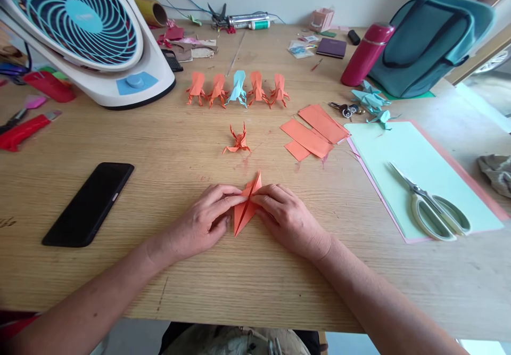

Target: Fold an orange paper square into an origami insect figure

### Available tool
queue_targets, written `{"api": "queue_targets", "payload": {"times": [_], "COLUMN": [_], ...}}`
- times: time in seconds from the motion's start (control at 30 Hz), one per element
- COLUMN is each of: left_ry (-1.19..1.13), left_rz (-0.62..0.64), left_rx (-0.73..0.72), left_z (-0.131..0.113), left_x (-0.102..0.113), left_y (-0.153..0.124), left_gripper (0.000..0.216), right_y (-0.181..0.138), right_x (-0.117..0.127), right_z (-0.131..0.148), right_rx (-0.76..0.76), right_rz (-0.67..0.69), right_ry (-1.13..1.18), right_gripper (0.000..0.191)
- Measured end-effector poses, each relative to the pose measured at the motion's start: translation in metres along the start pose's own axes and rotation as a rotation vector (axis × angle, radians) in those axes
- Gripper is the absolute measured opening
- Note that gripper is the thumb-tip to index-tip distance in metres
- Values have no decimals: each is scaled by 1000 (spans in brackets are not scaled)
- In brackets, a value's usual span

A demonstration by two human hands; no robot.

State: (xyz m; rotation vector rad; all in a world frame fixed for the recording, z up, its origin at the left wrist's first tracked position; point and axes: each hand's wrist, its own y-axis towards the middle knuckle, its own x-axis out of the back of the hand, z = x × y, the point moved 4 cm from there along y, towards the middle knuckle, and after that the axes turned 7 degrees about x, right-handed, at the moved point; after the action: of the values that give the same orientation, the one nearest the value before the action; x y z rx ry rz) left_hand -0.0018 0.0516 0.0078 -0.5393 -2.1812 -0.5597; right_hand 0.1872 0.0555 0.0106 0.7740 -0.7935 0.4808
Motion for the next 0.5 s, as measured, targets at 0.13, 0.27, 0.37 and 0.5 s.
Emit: {"api": "queue_targets", "payload": {"times": [0.13,0.27,0.37,0.5], "left_ry": [6,-10,-45,-90], "left_rz": [-42,-86,-114,-155], "left_rx": [-4,4,12,-3], "left_z": [0,3,5,3], "left_x": [2,1,0,0], "left_y": [1,5,10,12], "left_gripper": [49,40,30,15], "right_y": [-1,0,-1,-1], "right_x": [0,0,-1,-1], "right_z": [-2,-1,-2,-2], "right_rx": [13,32,47,66], "right_rz": [6,3,6,0], "right_ry": [-4,-13,-34,-25], "right_gripper": [21,18,16,14]}}
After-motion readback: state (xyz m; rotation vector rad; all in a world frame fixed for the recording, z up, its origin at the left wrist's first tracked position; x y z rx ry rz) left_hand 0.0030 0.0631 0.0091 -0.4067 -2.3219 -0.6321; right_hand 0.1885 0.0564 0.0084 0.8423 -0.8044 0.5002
